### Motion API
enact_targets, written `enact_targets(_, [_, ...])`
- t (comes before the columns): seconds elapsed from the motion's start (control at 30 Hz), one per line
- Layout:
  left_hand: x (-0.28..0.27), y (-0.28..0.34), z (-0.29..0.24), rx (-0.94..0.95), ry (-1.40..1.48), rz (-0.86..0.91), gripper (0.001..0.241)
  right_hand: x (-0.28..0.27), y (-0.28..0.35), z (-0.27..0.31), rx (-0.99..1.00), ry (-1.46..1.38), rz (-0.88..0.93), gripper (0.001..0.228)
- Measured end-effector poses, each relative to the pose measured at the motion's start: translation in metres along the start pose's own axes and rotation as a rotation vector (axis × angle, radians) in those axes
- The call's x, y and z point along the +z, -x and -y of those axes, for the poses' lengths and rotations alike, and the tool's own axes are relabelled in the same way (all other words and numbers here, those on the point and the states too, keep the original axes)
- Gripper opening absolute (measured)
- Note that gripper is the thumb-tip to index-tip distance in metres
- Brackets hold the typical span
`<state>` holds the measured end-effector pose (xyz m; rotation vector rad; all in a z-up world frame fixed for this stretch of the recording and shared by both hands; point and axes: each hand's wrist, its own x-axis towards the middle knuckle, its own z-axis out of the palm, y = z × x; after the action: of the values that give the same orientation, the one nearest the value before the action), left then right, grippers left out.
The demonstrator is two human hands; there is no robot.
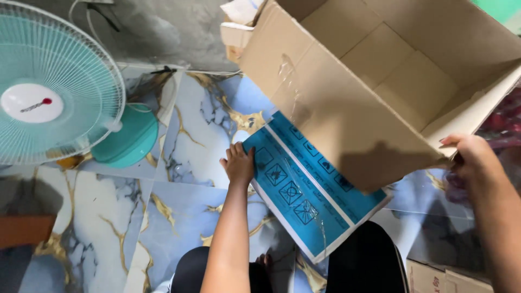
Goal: Sorting cup noodles and unboxing water bottles in a storage area.
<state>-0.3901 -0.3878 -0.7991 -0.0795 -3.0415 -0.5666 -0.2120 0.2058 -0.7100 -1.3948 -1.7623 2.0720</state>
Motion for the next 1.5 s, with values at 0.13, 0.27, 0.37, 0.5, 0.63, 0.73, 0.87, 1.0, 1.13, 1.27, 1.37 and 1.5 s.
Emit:
enact_targets(0.13, [-0.026, 0.036, 0.023, -0.143, -0.024, 0.008, 0.056, 0.019, -0.049, 0.018, 0.072, 0.07, 0.057, 0.029])
enact_targets(0.27, [-0.043, 0.059, 0.04, -0.308, -0.069, -0.041, 0.053, 0.033, -0.135, 0.033, 0.178, 0.16, 0.078, 0.03])
enact_targets(0.37, [-0.055, 0.08, 0.039, -0.392, -0.016, -0.079, 0.056, 0.038, -0.152, 0.037, 0.058, 0.334, -0.01, 0.029])
enact_targets(0.5, [-0.041, 0.114, 0.008, -0.288, 0.175, -0.621, 0.085, 0.043, -0.144, 0.035, -0.229, 0.615, -0.18, 0.028])
enact_targets(0.63, [-0.024, 0.125, -0.033, -0.711, 0.577, -0.39, 0.098, 0.027, -0.163, -0.022, -0.312, 0.955, -0.392, 0.065])
enact_targets(0.73, [-0.032, 0.116, -0.033, -0.761, 0.413, -0.313, 0.09, 0.066, -0.106, -0.057, -0.898, 1.099, -0.545, 0.066])
enact_targets(0.87, [-0.006, 0.097, -0.012, -0.597, 0.298, -0.413, 0.091, 0.192, 0.039, -0.058, -1.297, 0.917, -0.043, 0.041])
enact_targets(1.0, [-0.032, 0.071, -0.009, -0.6, 0.27, -0.301, 0.09, 0.267, 0.105, -0.075, -1.021, 0.938, 0.327, 0.045])
enact_targets(1.13, [-0.042, 0.038, 0.005, -0.529, 0.292, -0.336, 0.087, 0.296, 0.087, -0.087, -0.663, 1.238, 0.305, 0.046])
enact_targets(1.27, [-0.051, 0.006, 0.024, -0.498, 0.253, -0.229, 0.087, 0.329, 0.099, -0.088, -0.618, 1.133, 0.373, 0.053])
enact_targets(1.37, [-0.049, -0.021, 0.042, -0.408, 0.219, -0.217, 0.087, 0.353, 0.096, -0.095, -0.617, 0.988, 0.364, 0.057])
enact_targets(1.5, [-0.048, -0.037, 0.054, -0.345, 0.196, -0.217, 0.085, 0.359, 0.102, -0.11, -0.548, 1.035, 0.276, 0.061])
